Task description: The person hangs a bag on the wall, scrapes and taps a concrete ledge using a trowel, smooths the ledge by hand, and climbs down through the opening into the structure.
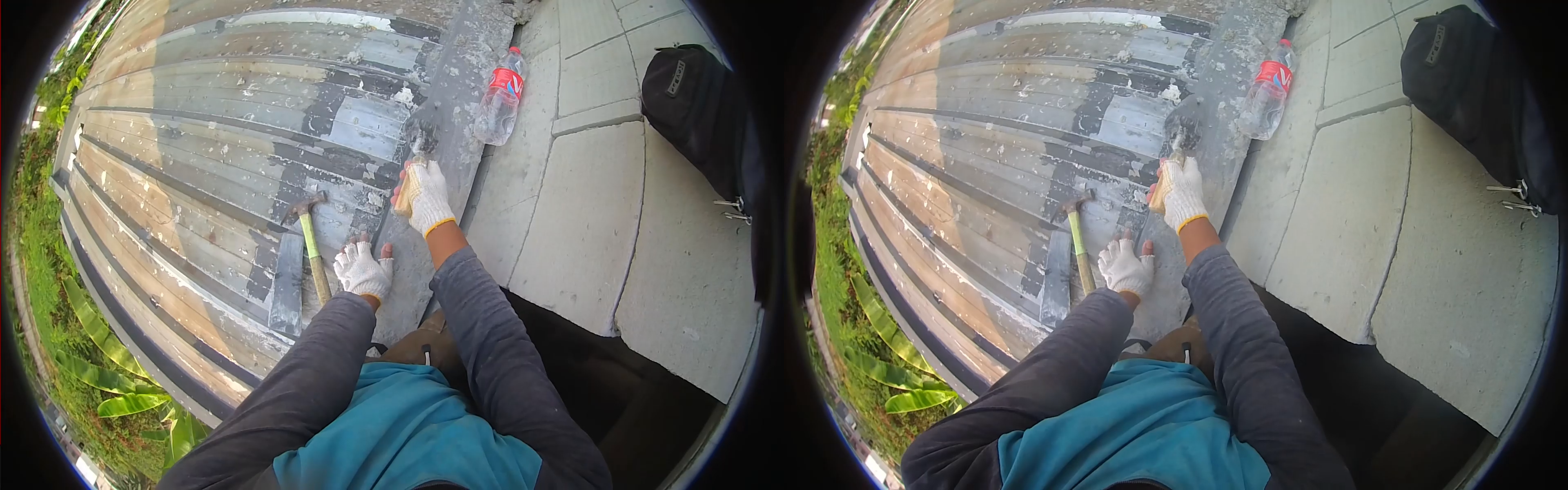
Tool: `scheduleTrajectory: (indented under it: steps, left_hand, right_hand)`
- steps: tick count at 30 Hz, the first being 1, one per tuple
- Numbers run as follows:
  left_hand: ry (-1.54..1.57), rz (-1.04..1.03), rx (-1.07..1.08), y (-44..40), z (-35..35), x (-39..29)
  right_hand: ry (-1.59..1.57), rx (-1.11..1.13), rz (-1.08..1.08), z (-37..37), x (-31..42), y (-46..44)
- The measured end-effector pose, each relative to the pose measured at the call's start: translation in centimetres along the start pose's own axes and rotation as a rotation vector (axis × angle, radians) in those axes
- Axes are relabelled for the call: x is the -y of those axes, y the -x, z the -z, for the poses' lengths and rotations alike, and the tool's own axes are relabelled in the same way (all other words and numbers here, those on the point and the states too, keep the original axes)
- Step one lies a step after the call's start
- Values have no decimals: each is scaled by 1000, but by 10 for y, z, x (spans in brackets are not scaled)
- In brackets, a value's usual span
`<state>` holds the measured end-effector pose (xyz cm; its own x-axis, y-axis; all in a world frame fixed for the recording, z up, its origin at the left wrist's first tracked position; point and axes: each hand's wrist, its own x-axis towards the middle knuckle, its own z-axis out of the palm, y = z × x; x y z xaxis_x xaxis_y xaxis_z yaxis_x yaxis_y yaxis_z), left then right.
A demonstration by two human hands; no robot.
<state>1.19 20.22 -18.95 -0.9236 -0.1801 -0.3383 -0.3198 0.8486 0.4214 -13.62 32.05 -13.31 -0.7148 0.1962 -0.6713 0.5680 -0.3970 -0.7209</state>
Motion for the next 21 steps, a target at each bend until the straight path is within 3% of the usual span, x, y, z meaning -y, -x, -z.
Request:
scheduleTrajectory:
  steps: [2, 11, 15, 18, 21]
  left_hand:
    - [-14, 6, 32, -1, 1, 1]
    - [-18, 7, 32, 0, 4, -1]
    - [-15, 12, 30, -1, 2, -1]
    - [-18, 6, 36, 0, 1, 0]
    - [-15, 12, 23, 1, 3, -1]
  right_hand:
    - [-182, -171, -81, -1, -2, -11]
    - [-176, -234, -72, -4, 0, -7]
    - [-82, -97, -58, 0, -8, 4]
    - [-273, -245, -41, 3, -22, 10]
    - [-306, -95, -143, 9, -27, 21]
